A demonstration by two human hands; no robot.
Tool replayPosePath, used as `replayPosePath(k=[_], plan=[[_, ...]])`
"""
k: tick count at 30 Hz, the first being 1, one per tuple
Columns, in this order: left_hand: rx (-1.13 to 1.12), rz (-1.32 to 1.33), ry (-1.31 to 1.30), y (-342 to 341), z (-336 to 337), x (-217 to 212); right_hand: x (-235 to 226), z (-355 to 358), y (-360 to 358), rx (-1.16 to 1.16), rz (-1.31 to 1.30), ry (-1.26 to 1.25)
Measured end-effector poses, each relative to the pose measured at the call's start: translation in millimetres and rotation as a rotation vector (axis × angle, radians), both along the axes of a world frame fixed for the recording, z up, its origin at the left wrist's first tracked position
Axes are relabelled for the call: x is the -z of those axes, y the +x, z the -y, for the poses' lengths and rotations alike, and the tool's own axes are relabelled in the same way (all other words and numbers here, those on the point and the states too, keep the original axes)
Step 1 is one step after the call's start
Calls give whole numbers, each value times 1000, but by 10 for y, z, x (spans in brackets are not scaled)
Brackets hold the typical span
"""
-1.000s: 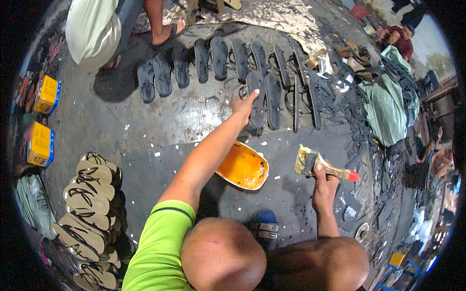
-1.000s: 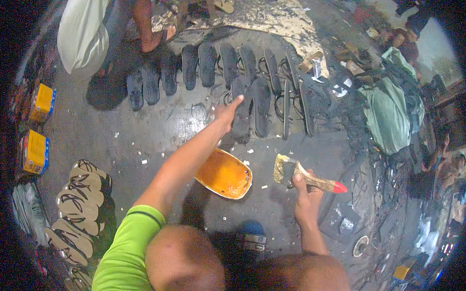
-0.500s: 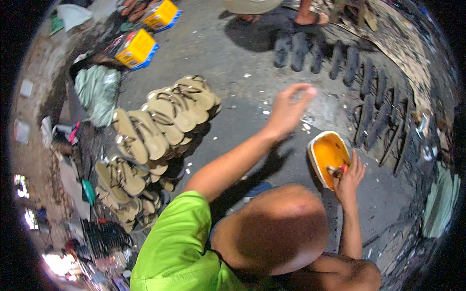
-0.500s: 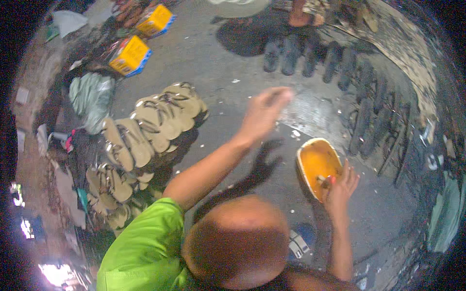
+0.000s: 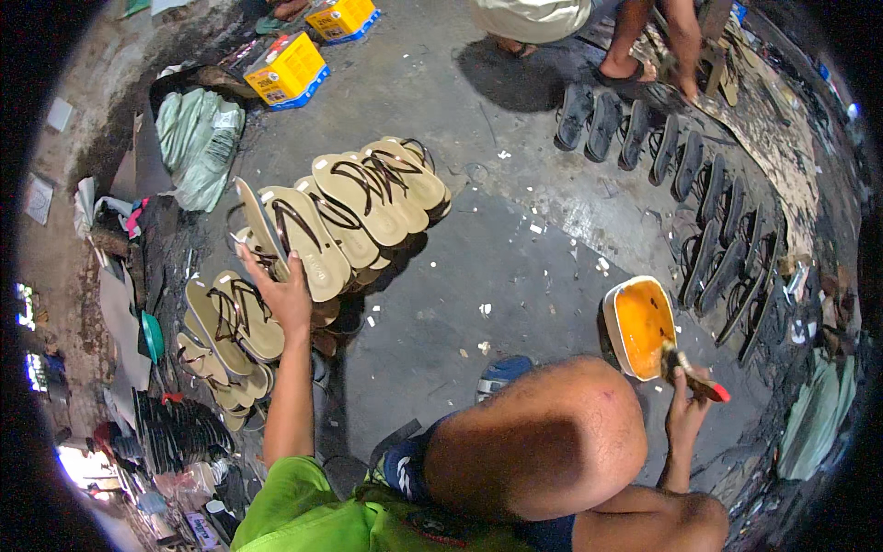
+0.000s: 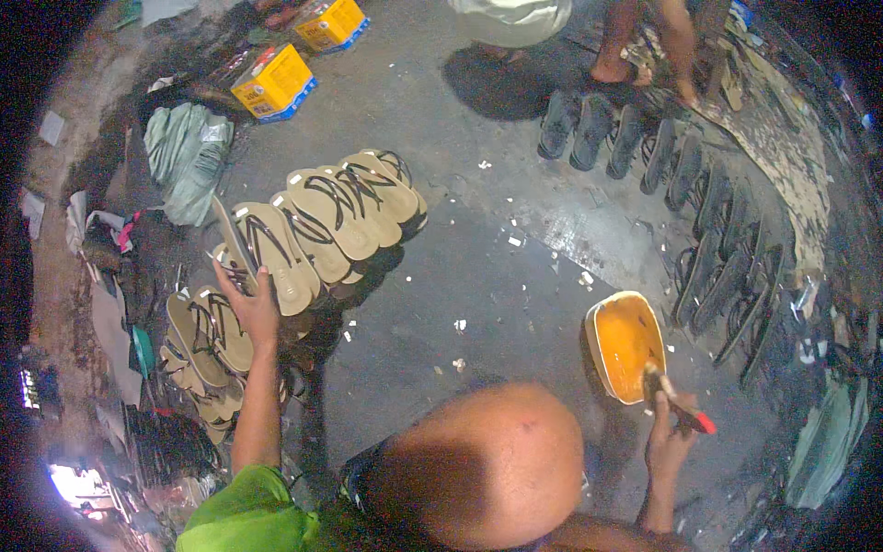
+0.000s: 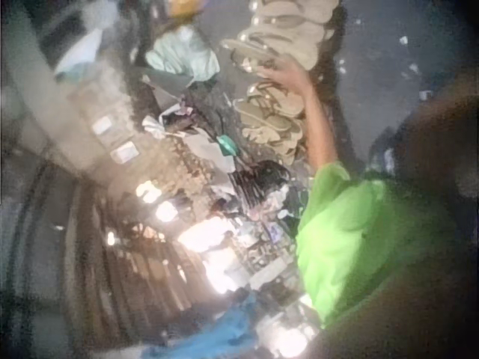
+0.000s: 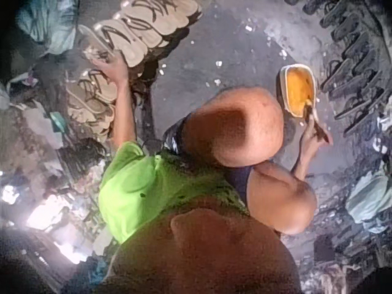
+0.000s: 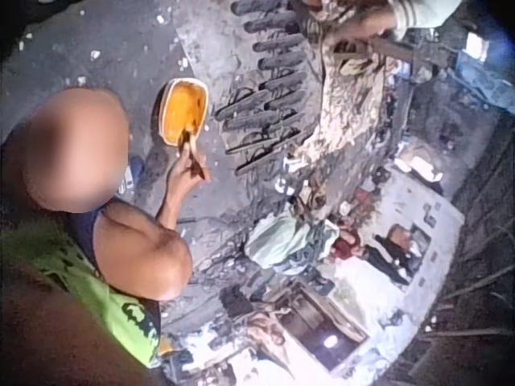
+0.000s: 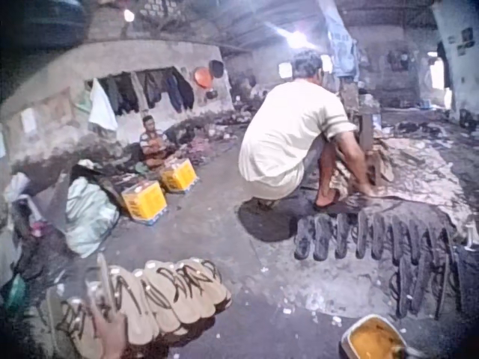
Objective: The person sits on the floor and repeatedly picks up black sandals from a pile. They use a brush to apply a yellow substance from a container onto the sole of each sandal, then place the treated sandal aside. The process is repeated for multiple sandals.
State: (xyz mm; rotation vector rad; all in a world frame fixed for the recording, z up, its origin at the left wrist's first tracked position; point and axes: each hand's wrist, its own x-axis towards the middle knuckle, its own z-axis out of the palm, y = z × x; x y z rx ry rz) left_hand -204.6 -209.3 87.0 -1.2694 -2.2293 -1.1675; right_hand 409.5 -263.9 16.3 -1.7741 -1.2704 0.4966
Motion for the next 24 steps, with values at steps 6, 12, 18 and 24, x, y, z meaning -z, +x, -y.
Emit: replayPosePath(k=[6, 12, 18, 24], plan=[[368, 586, 205, 472, -165, 83, -167, 67, -16, -187, 5, -212], [582, 80, -307, 1712, -301, 635, -296, 42, -77, -80, 71, 4], [929, 87, -861, 2435, -247, 1535, -184, 179, 21, -66, 312, -213], [1029, 304, -667, 2563, -664, 1725, -65, 301, 107, -107, 247, -303]])
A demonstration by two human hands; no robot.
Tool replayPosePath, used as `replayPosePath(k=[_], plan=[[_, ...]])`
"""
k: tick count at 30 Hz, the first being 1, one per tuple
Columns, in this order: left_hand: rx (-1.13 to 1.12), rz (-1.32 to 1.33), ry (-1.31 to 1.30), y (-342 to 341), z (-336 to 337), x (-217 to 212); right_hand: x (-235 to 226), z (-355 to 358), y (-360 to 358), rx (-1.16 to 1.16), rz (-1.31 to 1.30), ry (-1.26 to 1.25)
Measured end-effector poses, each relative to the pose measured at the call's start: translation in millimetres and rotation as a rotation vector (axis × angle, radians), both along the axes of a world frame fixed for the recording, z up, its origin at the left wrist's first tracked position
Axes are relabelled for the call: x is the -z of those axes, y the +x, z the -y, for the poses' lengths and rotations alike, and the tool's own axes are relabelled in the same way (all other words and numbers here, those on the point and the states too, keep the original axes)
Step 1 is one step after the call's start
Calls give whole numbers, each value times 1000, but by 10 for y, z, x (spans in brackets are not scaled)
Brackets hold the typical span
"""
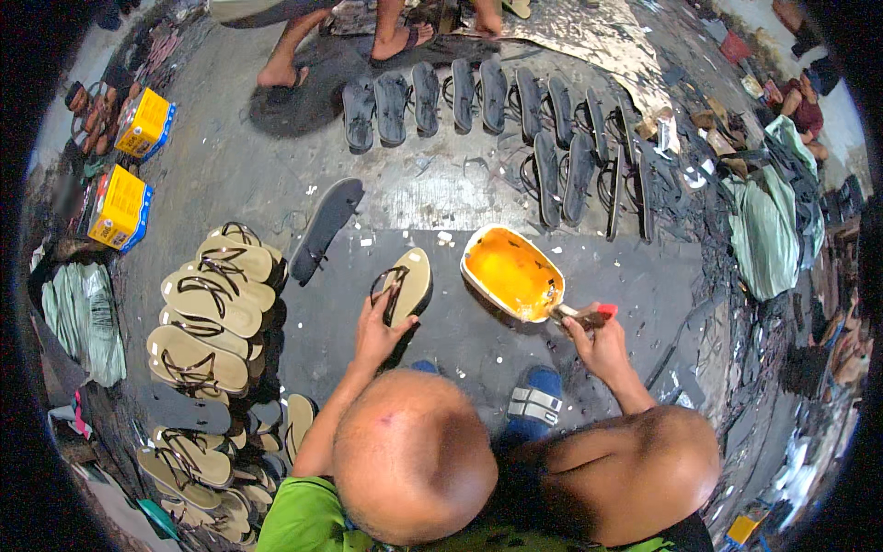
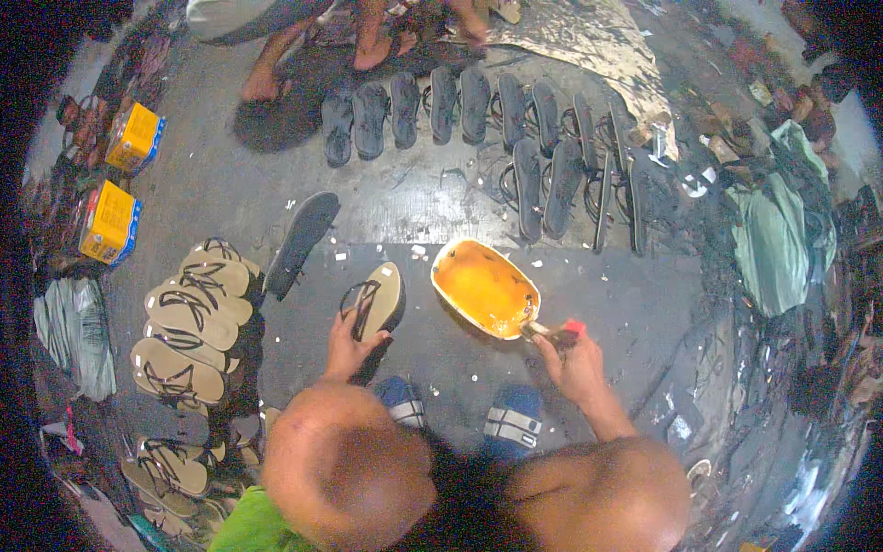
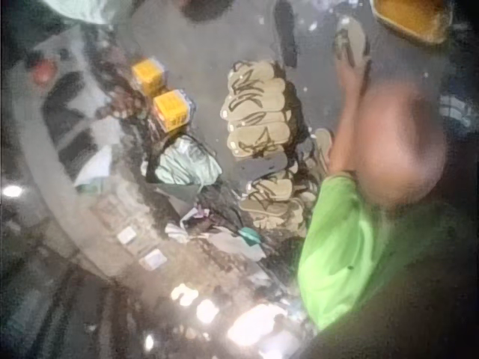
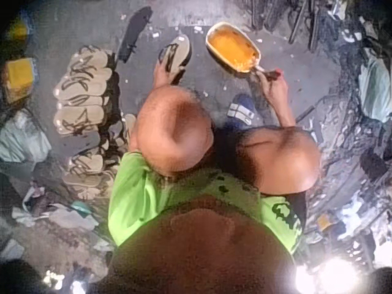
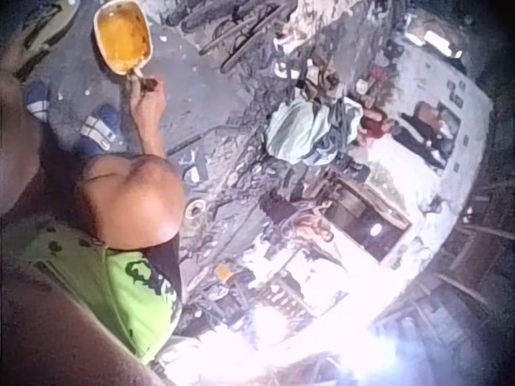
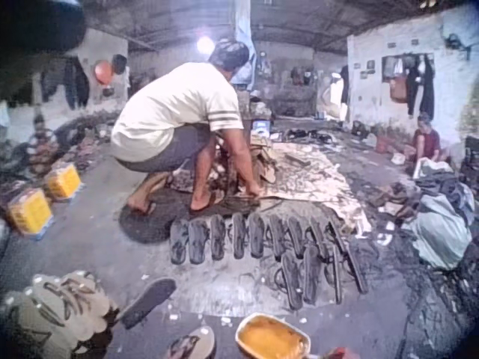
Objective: The person sits on the floor and repeatedly picks up black sandals from a pile. They use a brush to apply a yellow substance from a container onto the sole of each sandal, then place the treated sandal aside. The process is repeated for multiple sandals.
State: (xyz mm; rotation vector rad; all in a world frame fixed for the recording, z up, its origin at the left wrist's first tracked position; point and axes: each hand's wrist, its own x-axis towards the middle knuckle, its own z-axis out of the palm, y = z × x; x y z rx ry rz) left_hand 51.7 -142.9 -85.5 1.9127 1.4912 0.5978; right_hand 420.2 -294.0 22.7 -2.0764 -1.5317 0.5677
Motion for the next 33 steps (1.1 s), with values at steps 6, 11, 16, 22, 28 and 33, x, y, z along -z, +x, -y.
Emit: replayPosePath(k=[6, 11, 16, 22, 28, 33], plan=[[-179, 796, -411, 407, -514, -917, -38, -46, -70, 171, -406, 21], [107, 1301, -669, 1390, -712, -1706, -912, -787, -340, 279, -880, 337], [176, 1342, -637, 1911, -655, -1919, -1053, -962, -597, 132, -889, 434], [114, 1514, -694, 1961, -324, -2000, -856, -957, -448, 192, -576, 543], [162, 1362, -684, 1909, -258, -2026, -1059, -940, -427, -50, -430, 899], [76, 1480, -645, 1876, -263, -2219, -996, -710, -447, -260, -538, 589]])
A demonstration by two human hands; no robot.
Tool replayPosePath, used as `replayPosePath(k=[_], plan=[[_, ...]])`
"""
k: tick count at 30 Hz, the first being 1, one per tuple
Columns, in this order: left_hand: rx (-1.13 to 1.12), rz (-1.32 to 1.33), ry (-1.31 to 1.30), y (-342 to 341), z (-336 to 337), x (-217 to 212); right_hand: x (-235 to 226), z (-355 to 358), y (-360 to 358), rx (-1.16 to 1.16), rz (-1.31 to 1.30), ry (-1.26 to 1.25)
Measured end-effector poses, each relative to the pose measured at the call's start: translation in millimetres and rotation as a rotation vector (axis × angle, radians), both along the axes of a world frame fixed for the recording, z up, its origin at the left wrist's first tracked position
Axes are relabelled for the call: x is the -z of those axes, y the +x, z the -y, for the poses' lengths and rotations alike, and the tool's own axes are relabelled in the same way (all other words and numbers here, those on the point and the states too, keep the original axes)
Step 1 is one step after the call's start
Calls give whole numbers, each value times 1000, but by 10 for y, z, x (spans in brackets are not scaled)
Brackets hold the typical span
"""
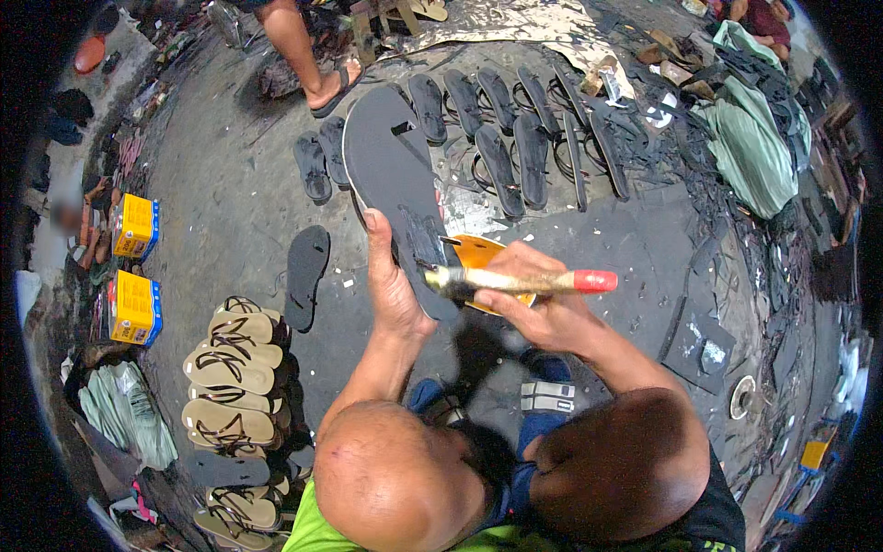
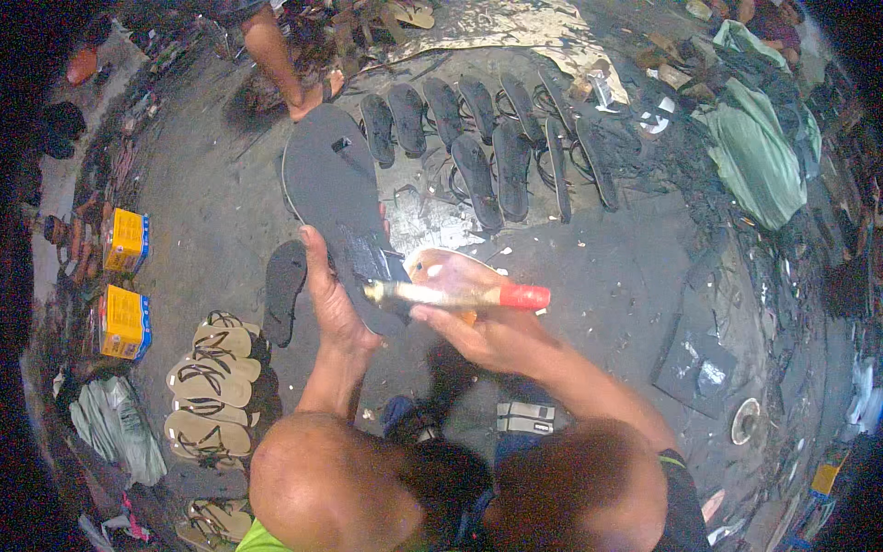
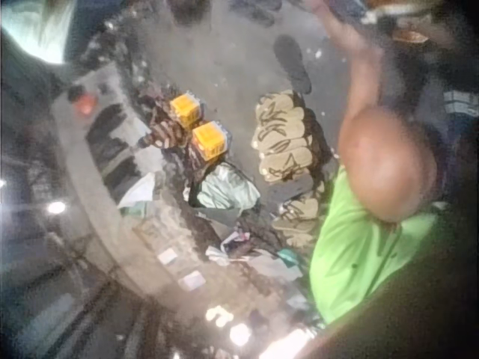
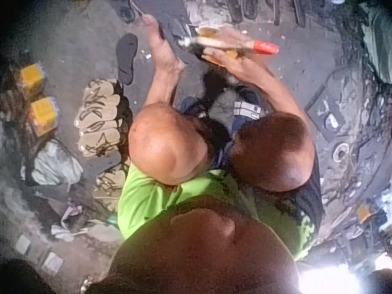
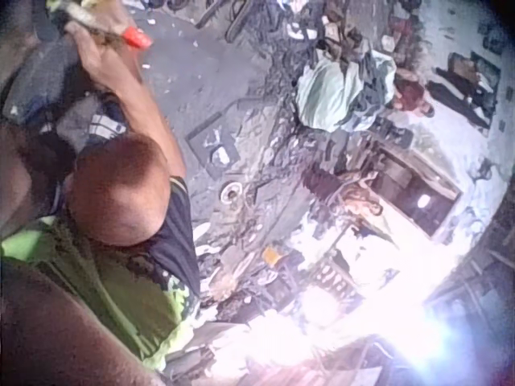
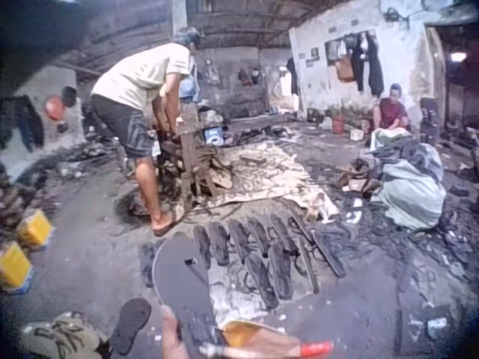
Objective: The person sits on the floor and repeatedly picks up black sandals from a pile. They use a brush to apply a yellow substance from a container onto the sole of each sandal, then place the treated sandal aside. The process is repeated for multiple sandals.
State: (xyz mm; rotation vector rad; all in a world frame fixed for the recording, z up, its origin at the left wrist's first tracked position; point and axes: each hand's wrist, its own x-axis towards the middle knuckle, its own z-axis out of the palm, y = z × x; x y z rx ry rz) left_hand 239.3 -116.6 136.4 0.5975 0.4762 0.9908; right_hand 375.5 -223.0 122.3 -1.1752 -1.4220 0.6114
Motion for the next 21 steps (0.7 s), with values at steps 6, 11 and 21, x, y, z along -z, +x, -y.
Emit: replayPosePath(k=[6, 11, 21], plan=[[-56, -76, 47, 0, -106, 44, -135, 157, 11, -103, -171, 79], [60, -181, 325, 100, 299, 381, -410, -353, 115, 510, -56, 146], [193, -442, 488, -137, 188, 588, -546, -284, 88, 507, -350, 31]])
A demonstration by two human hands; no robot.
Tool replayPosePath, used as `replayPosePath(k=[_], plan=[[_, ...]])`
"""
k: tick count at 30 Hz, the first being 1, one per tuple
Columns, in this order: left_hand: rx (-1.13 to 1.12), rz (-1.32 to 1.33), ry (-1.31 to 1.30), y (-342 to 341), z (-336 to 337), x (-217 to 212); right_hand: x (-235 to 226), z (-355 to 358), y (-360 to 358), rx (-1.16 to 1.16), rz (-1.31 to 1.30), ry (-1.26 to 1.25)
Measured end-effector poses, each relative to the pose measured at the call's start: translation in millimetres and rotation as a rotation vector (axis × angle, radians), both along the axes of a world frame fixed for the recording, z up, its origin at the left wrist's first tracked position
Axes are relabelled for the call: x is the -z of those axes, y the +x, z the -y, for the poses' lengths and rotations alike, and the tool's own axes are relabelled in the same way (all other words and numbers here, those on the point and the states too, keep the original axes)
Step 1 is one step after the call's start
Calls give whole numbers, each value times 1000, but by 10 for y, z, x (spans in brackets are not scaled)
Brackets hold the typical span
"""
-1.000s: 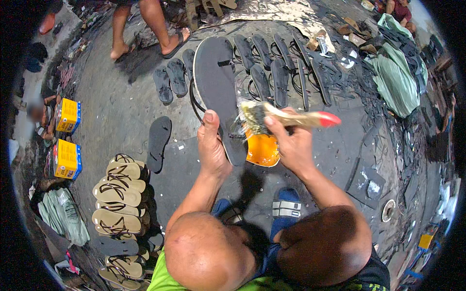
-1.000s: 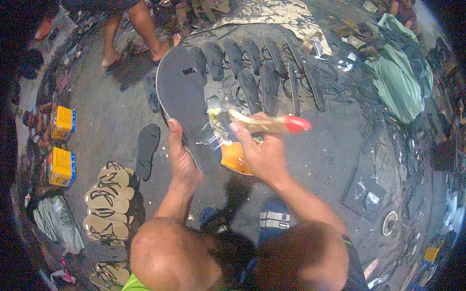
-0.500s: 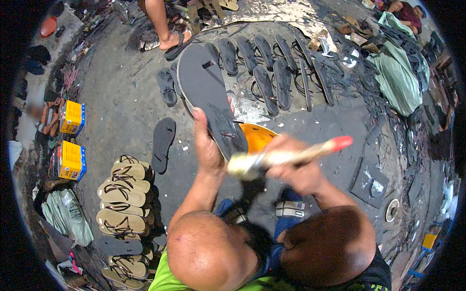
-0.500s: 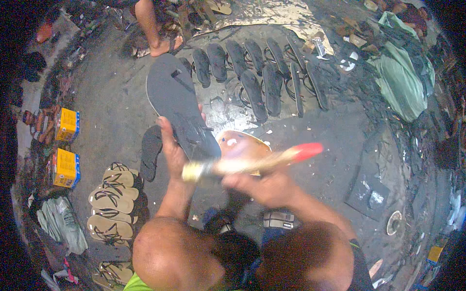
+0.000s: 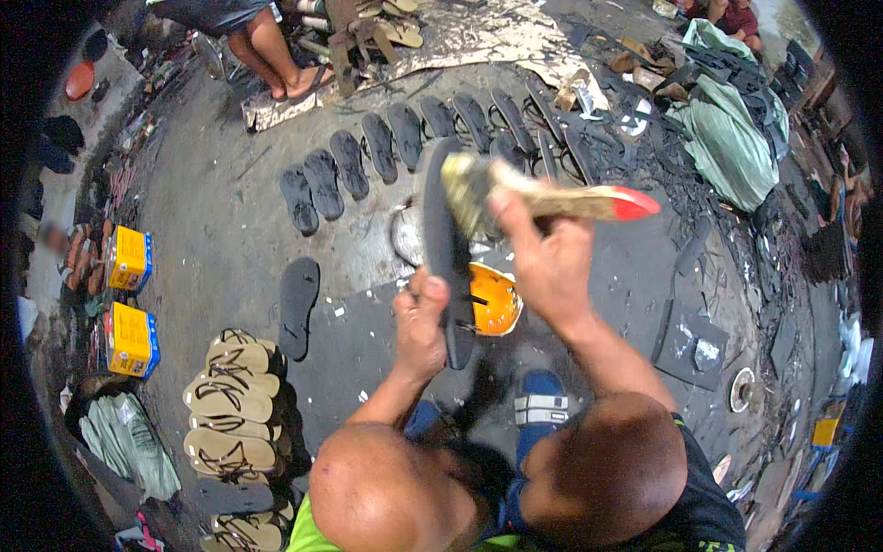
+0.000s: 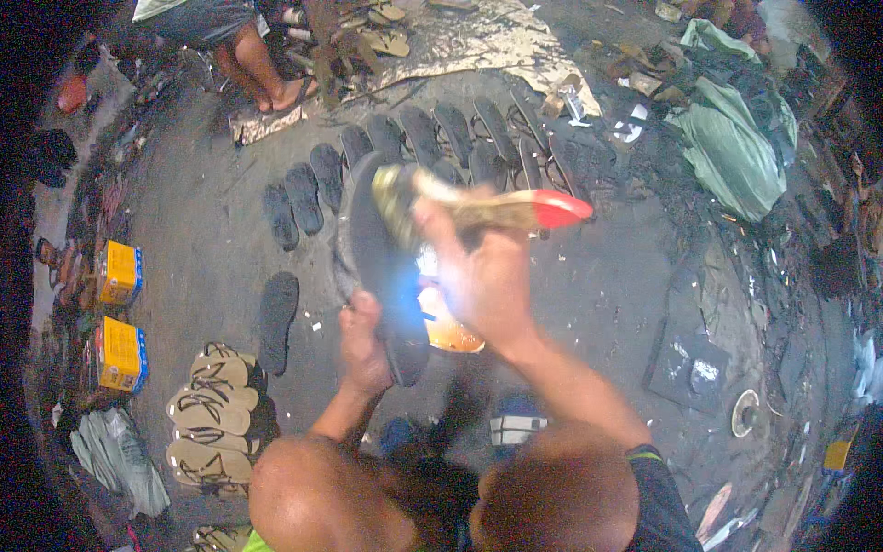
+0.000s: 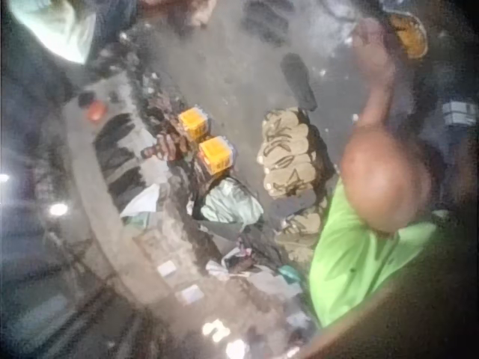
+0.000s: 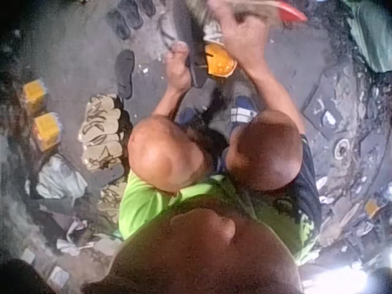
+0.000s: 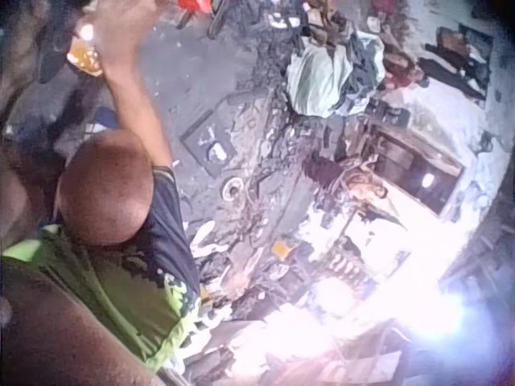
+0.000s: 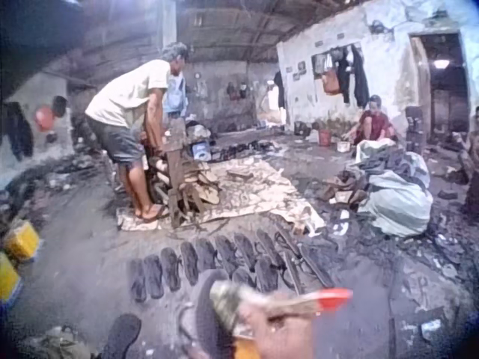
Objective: The person sits on the floor and repeatedly picks up black sandals from a pile. They use a brush to apply a yellow substance from a container onto the sole of each sandal, then place the treated sandal aside. The process is repeated for multiple sandals.
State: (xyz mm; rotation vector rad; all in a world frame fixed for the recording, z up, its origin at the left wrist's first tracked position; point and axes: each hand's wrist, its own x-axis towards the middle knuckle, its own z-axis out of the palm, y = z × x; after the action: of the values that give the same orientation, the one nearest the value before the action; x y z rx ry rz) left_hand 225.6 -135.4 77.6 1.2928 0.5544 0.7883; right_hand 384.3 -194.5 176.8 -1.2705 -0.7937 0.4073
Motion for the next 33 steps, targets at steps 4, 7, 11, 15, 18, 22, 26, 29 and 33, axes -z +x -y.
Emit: replayPosePath(k=[4, 7, 11, 15, 18, 22, 26, 29, 33], plan=[[143, 26, -191, 26, 35, -163, 145, -126, 156, -49, 433, 199], [172, 336, -441, 7, -20, -250, 160, 21, 215, -355, 599, 150], [178, 335, -423, -63, 32, -229, 149, 25, 461, 46, 320, 36], [128, 282, -449, -27, 12, -270, 207, -1, 156, -110, 287, -74], [45, 341, -604, -6, 84, -386, 309, 119, 91, -163, 317, -19], [147, -35, -340, 12, 70, -210, 225, -40, 163, 17, 572, 176], [-29, 400, -740, 17, -165, -490, 490, 81, -115, -415, 644, 152], [-73, 418, -731, 48, -376, -215, 873, 384, -114, -552, 558, 45], [-96, 410, -728, 143, -946, -14, 909, 595, -120, -643, 434, -59]])
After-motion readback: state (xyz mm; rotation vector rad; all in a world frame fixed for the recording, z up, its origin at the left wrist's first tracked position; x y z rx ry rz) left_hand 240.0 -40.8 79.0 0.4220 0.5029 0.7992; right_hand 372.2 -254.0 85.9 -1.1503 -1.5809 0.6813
